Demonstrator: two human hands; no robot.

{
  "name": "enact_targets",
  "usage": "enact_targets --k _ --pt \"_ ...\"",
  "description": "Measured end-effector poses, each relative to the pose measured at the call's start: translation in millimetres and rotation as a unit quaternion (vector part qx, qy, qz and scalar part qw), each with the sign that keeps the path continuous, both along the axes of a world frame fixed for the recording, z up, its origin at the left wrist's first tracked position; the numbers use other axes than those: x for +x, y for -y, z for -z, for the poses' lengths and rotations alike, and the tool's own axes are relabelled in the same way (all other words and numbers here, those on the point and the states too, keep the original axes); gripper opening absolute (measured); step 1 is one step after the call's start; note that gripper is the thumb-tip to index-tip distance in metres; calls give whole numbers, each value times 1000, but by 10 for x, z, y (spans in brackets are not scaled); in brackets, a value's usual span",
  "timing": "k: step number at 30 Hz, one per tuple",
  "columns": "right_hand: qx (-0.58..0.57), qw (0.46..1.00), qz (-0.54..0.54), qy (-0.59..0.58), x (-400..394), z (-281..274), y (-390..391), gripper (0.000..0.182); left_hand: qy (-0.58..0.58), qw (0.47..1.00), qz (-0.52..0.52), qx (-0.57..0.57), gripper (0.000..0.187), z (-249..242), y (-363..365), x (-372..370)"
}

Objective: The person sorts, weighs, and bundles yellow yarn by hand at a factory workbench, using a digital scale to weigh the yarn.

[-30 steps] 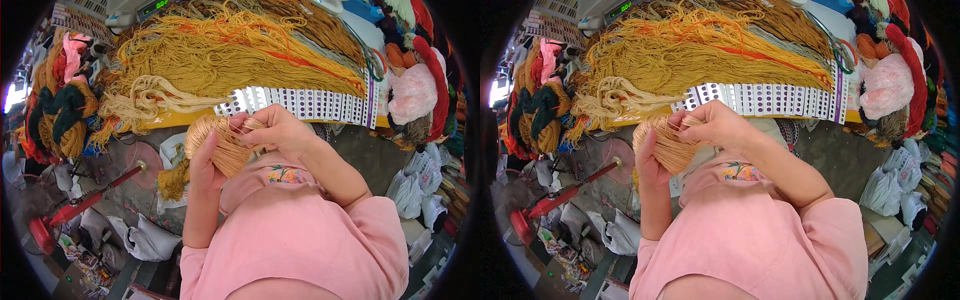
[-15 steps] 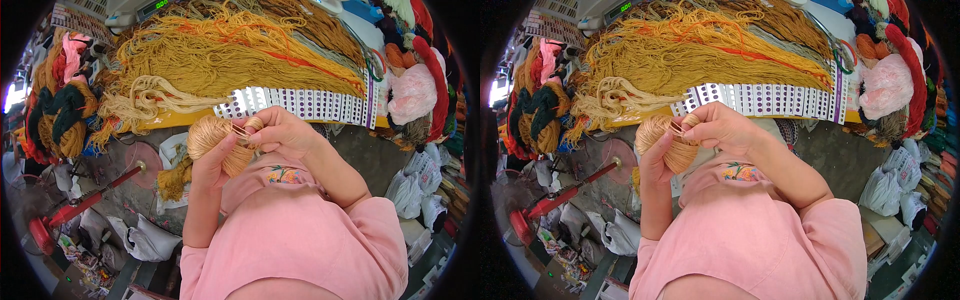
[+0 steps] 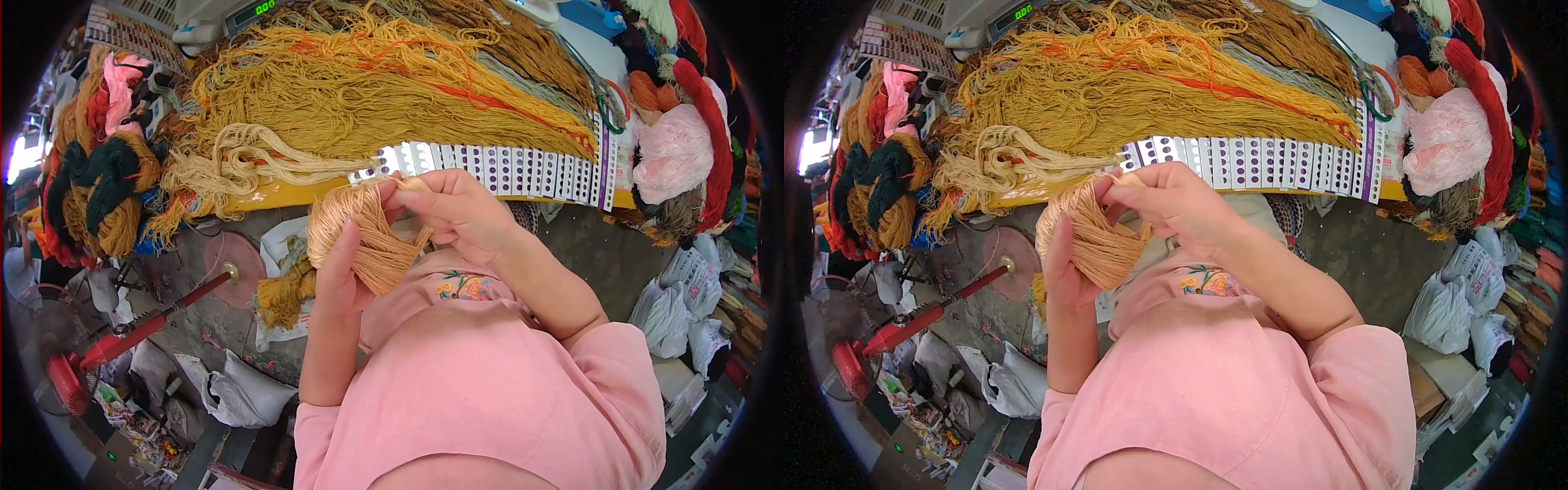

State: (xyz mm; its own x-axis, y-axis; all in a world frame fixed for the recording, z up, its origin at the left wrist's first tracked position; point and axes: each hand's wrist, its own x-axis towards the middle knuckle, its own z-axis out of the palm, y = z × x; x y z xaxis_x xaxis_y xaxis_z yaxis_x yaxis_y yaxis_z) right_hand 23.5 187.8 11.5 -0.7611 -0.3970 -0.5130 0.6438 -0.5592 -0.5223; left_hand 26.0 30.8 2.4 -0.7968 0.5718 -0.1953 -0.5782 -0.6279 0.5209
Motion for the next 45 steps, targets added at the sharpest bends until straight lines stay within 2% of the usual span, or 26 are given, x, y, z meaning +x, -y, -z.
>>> enact_targets --k 1,5,8,12,15,18,20,24,28,30,31,33,35,36,37,38,39,41,42,43,44,45 --pt "63 998 -18 -15 -11 -23 34 12 -2 1000 1 -25 47 -27 -11 4" --pt "75 997 11 -28 -15 45 157 10 6 998 -16 -58 49 -54 -37 37" --pt "51 998 22 -13 -35 10 155 11 10 1000 -7 2 48 -31 5 13" --pt "12 999 31 8 -26 -11 116 11 37 998 -39 -24 47 -5 7 10" --pt "-2 999 40 6 -33 -62 127 12 81 995 -53 27 44 -36 -10 0" --pt "0 999 54 -8 -29 -100 157 10 100 993 -57 -15 37 -113 -60 -29" --pt "13 998 61 -21 -14 -75 158 8 137 980 -97 -106 31 -136 -104 -65" --pt "56 994 73 -52 -17 0 162 7 172 977 -110 -60 23 -112 -92 -81" --pt "8 995 80 -59 -73 -10 190 9 135 985 -94 -56 16 -45 20 -93" --pt "-118 992 35 -35 -114 -5 174 13 129 990 -54 2 15 -83 74 -131" --pt "-176 984 -26 -7 -151 -91 144 14 130 990 -58 -14 10 -181 126 -146" --pt "-165 979 -124 -2 -175 -200 12 13 99 971 -117 183 13 46 430 -148" --pt "35 991 -121 -47 -313 -350 -277 10 108 911 -167 362 17 293 1063 -190" --pt "139 984 -103 -52 -451 -463 -437 8 109 892 -242 365 18 391 1371 -154" --pt "156 983 -77 -62 -605 -519 -620 7 110 868 -316 367 18 505 1690 -72" --pt "211 976 -19 -43 -771 -578 -780 8 134 857 -333 370 18 709 2038 50" --pt "206 977 39 -48 -961 -542 -989 8 158 846 -348 372 18 951 2383 212" --pt "286 943 164 -52 -1366 -670 -1208 6 195 814 -472 277 19 1386 3003 611" --pt "273 943 135 -132 -1647 -627 -1537 7 196 807 -497 252 20 1519 3246 780" --pt "234 946 189 -125 -1835 -744 -1622 9 197 800 -520 226 22 1645 3472 949" --pt "243 941 190 -139 -2060 -820 -1824 10 184 795 -539 208 21 1829 3725 1178" --pt "167 959 147 -175 -2316 -877 -2213 11 171 789 -559 190 20 1969 3907 1349"
